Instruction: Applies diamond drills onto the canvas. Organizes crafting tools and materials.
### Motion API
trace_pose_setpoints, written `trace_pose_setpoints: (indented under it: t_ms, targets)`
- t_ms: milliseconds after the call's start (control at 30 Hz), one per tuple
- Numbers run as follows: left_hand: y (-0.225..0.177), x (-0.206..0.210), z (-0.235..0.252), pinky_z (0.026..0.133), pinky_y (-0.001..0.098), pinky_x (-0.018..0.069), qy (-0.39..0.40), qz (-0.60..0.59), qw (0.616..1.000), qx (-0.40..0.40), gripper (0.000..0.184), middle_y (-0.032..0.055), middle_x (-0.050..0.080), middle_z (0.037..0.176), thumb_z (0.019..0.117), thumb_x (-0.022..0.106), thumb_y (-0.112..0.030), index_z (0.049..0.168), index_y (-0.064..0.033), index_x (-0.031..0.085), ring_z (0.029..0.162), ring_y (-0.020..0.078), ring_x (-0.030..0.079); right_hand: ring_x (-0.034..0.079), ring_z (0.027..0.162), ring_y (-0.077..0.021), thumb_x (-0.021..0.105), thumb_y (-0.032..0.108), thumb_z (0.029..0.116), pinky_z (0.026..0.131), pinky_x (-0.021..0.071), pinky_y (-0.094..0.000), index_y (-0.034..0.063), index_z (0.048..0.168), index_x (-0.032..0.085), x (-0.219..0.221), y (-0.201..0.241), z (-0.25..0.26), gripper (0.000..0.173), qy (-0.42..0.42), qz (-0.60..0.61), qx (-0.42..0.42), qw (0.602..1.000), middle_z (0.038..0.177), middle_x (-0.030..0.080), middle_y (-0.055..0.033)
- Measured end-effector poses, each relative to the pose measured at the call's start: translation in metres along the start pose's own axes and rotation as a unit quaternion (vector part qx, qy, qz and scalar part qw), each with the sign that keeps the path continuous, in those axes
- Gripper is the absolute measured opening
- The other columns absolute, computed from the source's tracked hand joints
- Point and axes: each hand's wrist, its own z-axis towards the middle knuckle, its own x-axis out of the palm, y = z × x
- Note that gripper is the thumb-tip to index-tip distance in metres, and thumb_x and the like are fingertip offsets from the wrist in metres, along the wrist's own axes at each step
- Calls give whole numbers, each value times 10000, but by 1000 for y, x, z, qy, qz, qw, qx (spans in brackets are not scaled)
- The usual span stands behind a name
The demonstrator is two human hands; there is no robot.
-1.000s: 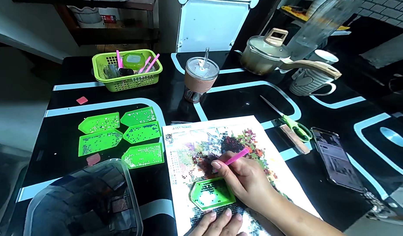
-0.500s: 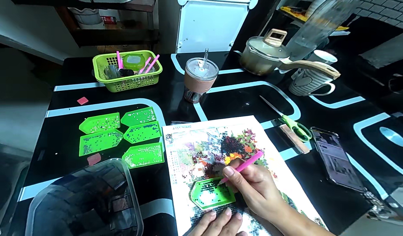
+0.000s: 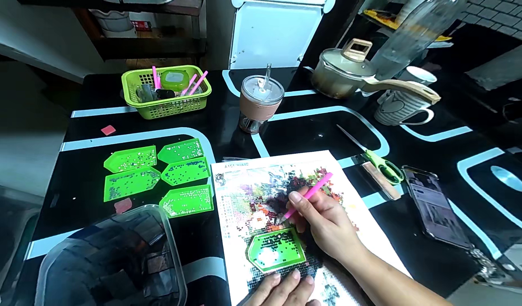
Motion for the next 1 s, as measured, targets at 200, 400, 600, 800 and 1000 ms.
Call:
trace_pose_setpoints:
  t_ms: [200, 400, 600, 800, 1000]
  targets:
    - [0, -3, 1, 1213, 483, 295, 13, -2, 1000, -2, 492, 147, 485, 1560, 1036, 555, -286, 1466, -48, 533, 1472, 320, 424, 598, 577, 11, 519, 267, 1074, 534, 498, -131, 153, 891, 646, 4, -4, 4, 251, 16, -42, -55, 997, 702, 653, 76]
    - [-1, -2, 0, 1211, 472, 301, 6, 6, 1000, -1, 490, 145, 496, 1551, 1027, 570, -284, 1455, -47, 545, 1465, 313, 437, 597, 580, 15, 527, 276, 1070, 529, 494, -127, 148, 887, 648, 6, -4, 3, 254, 14, -60, -71, 996, 697, 646, 77]
    - [-1, -1, 0, 1209, 476, 307, -2, 9, 1000, 0, 492, 147, 499, 1549, 1027, 570, -286, 1455, -47, 545, 1463, 312, 440, 576, 605, 41, 513, 299, 1080, 561, 490, -117, 115, 886, 649, 7, -5, 2, 300, 17, -155, -153, 976, 707, 623, 70]
    - [-1, -1, 0, 1207, 476, 310, -1, 9, 1000, 1, 484, 140, 501, 1549, 1032, 560, -289, 1453, -51, 549, 1465, 309, 438, 615, 665, 2, 527, 289, 1078, 617, 529, -155, 76, 942, 704, 4, 0, -4, 308, 34, -182, -179, 966, 778, 671, 20]
    - [-1, 0, -1, 1205, 483, 316, -4, 0, 1000, 1, 473, 143, 509, 1542, 1027, 571, -279, 1441, -50, 560, 1459, 316, 446, 626, 684, 0, 500, 258, 1098, 621, 536, -165, 71, 945, 662, 1, 6, -15, 291, 73, -24, -151, 986, 777, 662, 18]
